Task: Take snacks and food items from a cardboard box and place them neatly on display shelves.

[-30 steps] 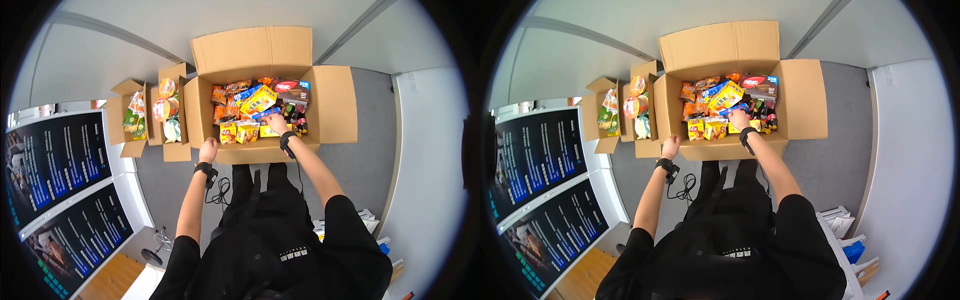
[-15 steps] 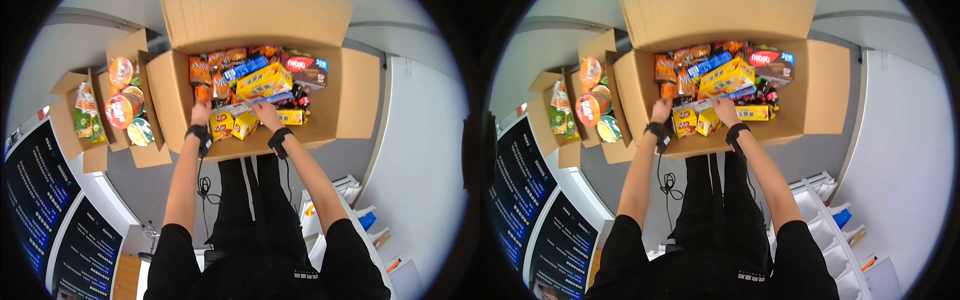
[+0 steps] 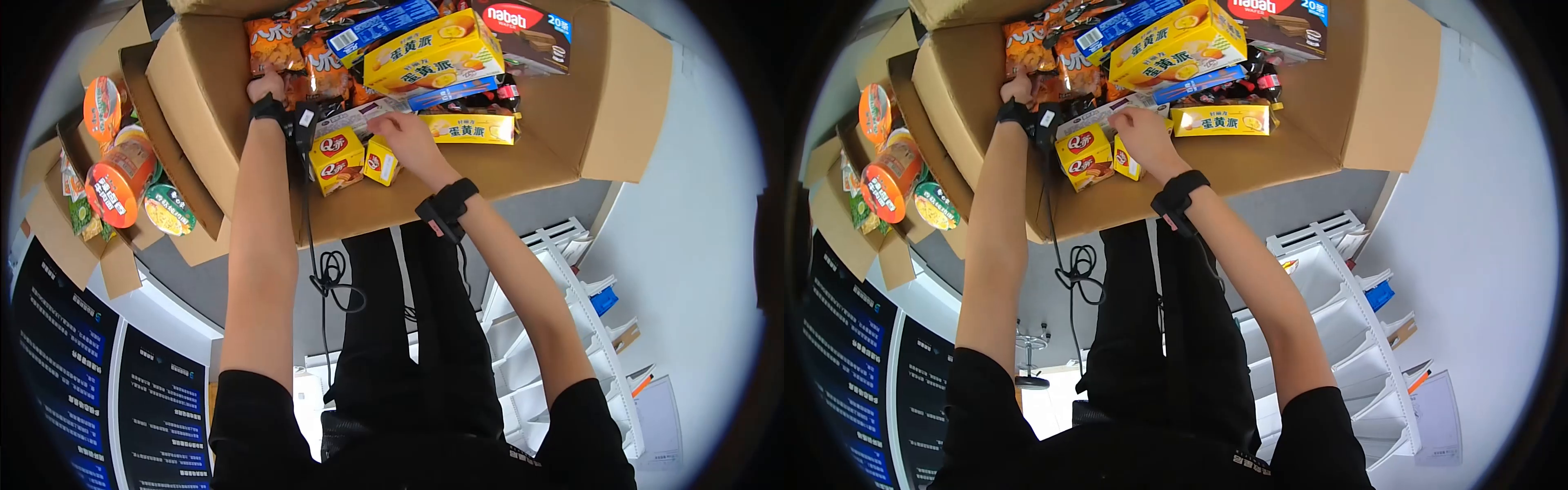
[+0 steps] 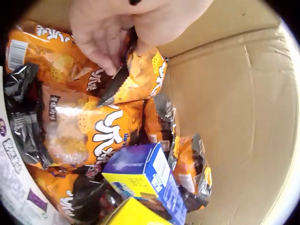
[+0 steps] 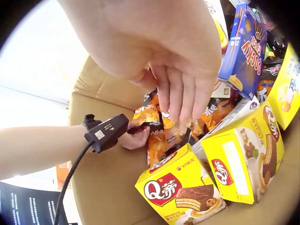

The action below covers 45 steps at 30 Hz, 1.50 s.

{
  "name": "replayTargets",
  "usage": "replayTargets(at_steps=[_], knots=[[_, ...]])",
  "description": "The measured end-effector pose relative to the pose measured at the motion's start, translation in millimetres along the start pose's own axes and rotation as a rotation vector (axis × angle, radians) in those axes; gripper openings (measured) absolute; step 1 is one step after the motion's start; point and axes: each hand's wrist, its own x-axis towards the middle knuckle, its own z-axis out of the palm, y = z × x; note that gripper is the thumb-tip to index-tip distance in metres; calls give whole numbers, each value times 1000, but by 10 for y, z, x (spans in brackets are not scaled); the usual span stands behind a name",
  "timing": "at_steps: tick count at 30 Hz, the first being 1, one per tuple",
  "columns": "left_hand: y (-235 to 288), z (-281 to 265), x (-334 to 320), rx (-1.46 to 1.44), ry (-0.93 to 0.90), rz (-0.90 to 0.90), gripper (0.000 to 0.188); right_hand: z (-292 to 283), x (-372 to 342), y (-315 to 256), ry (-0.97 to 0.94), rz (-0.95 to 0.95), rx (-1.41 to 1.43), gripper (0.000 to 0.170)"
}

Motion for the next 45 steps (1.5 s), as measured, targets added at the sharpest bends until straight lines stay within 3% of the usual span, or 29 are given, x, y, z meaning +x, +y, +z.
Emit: replayTargets(at_steps=[1,2,4,6,8,10,12,15,17,18,20,21,22,24,28,34,38,42,45], knots=[[-62,24,-23,35,54,225,28,-54,-41,19,6,37,-39,26],[-49,13,-23,38,54,238,28,-83,-48,12,10,27,-30,26],[35,-27,-363,46,41,135,25,-137,-74,38,40,48,15,26],[-1,-188,-797,-194,-61,107,20,-187,-196,84,0,87,37,29],[58,-421,-1245,-128,-170,68,18,-165,-253,-32,-42,111,62,32],[-67,-616,-1639,-239,-194,89,17,-127,-385,-173,-123,309,435,41],[-184,-827,-2000,-236,-306,3,12,-84,-434,-248,-166,334,520,51],[-336,-953,-2479,-86,-384,-44,16,12,-411,-341,-168,414,733,49],[-442,-1050,-2629,79,-523,-22,25,71,-389,-268,-205,215,677,44],[-403,-1064,-2658,91,-525,-23,25,66,-423,-261,-199,217,687,44],[-294,-1102,-2693,337,-689,-265,39,28,-483,-242,-69,237,637,41],[-294,-1116,-2646,489,-682,-173,54,19,-503,-205,-62,239,644,41],[-322,-1142,-2550,498,-686,-175,54,11,-515,-154,-50,221,610,41],[-380,-1136,-2328,745,-545,261,61,-29,-547,-49,-13,188,537,41],[75,-814,-2478,622,-777,114,64,-138,-724,-61,-52,72,471,42],[-149,-459,-2597,516,-988,96,35,-176,-1056,123,93,53,567,42],[-284,-327,-2677,605,-1016,183,33,-282,-1342,270,127,45,786,34],[-401,-227,-2942,703,-1076,370,33,-519,-1692,372,83,95,772,29],[-556,-170,-3125,747,-1112,476,33,-586,-1949,480,168,44,752,28]])
